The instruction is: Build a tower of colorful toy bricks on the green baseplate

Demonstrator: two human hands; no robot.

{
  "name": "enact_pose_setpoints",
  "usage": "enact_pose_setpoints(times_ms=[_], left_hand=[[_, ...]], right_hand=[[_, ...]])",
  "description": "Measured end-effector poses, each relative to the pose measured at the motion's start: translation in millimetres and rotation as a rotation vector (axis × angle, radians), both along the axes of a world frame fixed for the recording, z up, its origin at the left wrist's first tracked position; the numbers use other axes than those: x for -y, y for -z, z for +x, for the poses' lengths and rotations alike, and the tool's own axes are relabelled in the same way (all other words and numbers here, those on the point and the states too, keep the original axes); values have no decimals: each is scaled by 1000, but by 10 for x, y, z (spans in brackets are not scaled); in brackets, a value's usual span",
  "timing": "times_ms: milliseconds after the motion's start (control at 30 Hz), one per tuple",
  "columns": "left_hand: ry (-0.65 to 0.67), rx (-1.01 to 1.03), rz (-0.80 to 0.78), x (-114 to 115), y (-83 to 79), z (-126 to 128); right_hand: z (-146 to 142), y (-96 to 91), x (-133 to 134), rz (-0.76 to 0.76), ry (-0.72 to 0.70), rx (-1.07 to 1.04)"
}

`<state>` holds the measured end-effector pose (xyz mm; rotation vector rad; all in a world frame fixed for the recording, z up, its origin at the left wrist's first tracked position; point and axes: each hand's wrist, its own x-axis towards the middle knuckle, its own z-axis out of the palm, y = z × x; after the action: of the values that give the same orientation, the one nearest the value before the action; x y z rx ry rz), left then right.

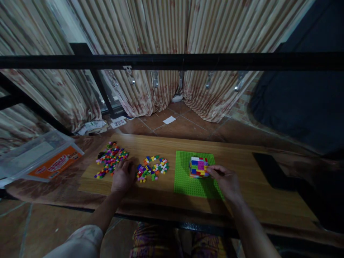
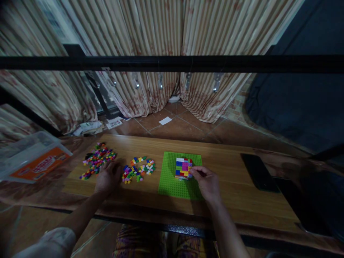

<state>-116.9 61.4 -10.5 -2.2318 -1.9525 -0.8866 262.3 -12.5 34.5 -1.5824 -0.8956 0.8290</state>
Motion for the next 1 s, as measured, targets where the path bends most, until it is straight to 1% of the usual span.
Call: enact_pose_setpoints(times_ms=[100,333,733,867,1000], left_hand=[[4,2,0,2,0,5],[-24,-1,-15,4,17,2],[-21,22,-14,-9,56,-15],[-14,26,-13,-5,40,-6],[-20,12,-18,5,18,5]], right_hand=[[-5,-20,-7,12,18,-1],[-18,-68,-59,-17,44,-23],[7,30,-61,20,-23,-87],[1,39,-59,32,-12,-92],[2,84,-52,54,-31,-147]])
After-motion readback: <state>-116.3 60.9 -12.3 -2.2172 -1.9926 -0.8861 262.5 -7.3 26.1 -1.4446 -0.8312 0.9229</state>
